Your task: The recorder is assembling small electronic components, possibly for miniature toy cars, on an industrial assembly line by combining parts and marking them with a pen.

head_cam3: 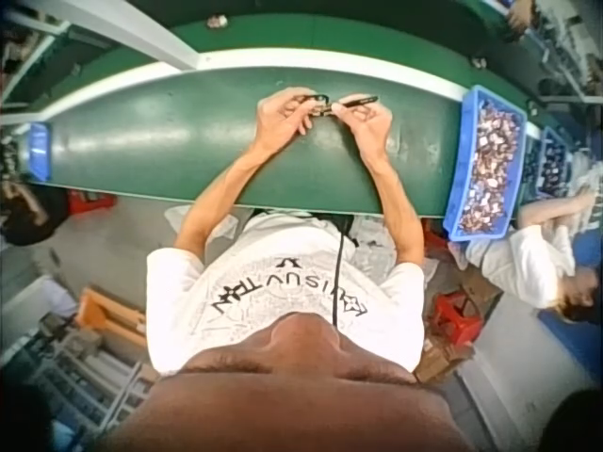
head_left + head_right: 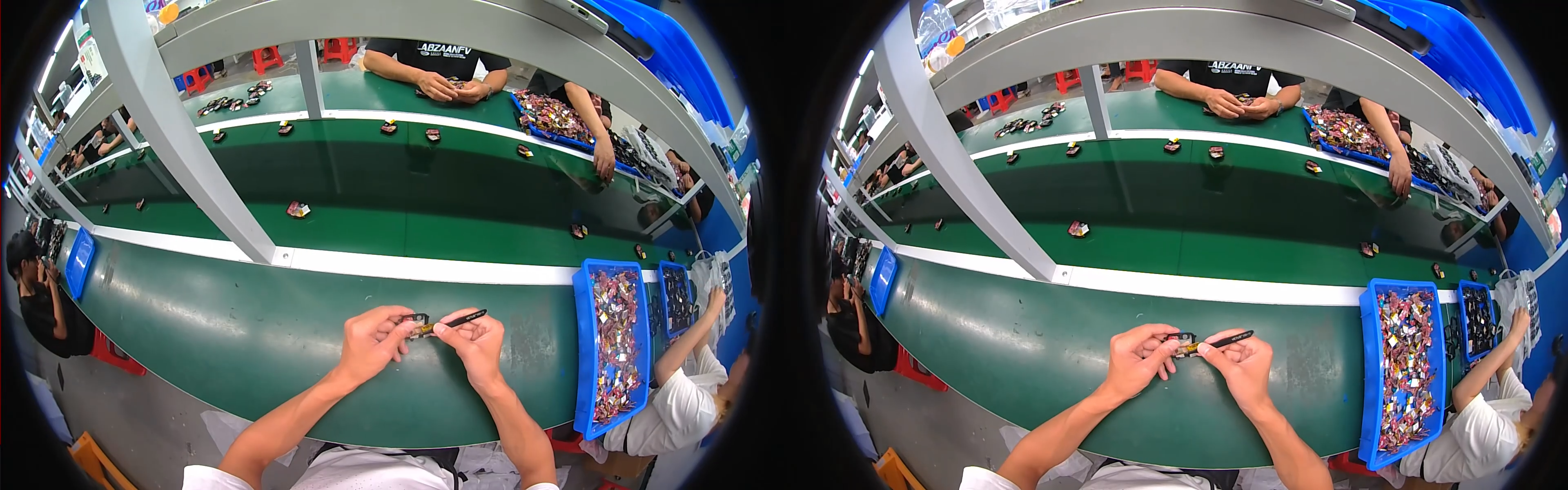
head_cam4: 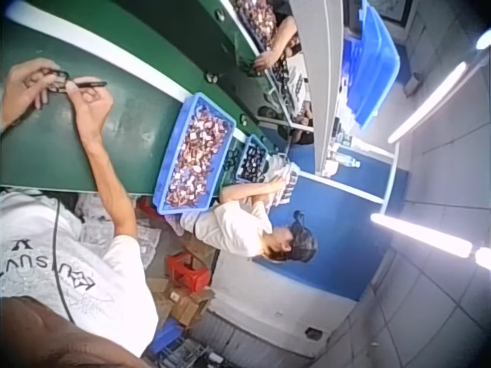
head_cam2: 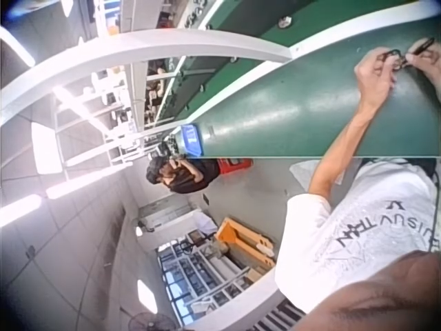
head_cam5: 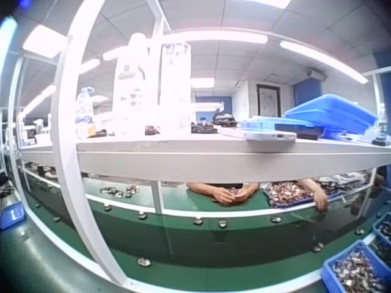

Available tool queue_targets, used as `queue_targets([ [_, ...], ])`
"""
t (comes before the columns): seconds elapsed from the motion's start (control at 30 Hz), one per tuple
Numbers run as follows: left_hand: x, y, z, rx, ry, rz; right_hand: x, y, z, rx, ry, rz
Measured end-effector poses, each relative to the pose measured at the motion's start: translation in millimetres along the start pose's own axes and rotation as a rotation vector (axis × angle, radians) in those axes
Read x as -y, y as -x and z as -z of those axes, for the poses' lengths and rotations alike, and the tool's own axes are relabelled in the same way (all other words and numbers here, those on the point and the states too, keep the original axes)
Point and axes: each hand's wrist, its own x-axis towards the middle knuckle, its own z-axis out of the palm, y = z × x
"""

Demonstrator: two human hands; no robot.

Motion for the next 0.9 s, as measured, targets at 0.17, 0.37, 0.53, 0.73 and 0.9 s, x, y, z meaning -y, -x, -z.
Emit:
queue_targets([
  [0.17, -0.1, -3.7, 5.5, 0.087, 0.245, 0.15, -1.5, 0.8, 0.9, 0.03, -0.019, 0.055],
  [0.37, -2.6, -4.4, 7.5, 0.113, 0.315, 0.18, -0.4, 6.9, -1.5, 0.018, 0.154, 0.246],
  [0.53, -3.4, -4.9, 7.8, 0.113, 0.332, 0.173, -1.6, 9.7, -2.2, -0.021, 0.31, 0.371],
  [0.73, -1.6, -4.9, 8.0, 0.092, 0.325, 0.161, -3.7, 9.9, -5.4, -0.053, 0.4, 0.502],
  [0.9, -3.4, -2.9, 5.8, 0.058, 0.289, 0.134, -3.8, 8.9, -5.0, -0.062, 0.436, 0.513],
])
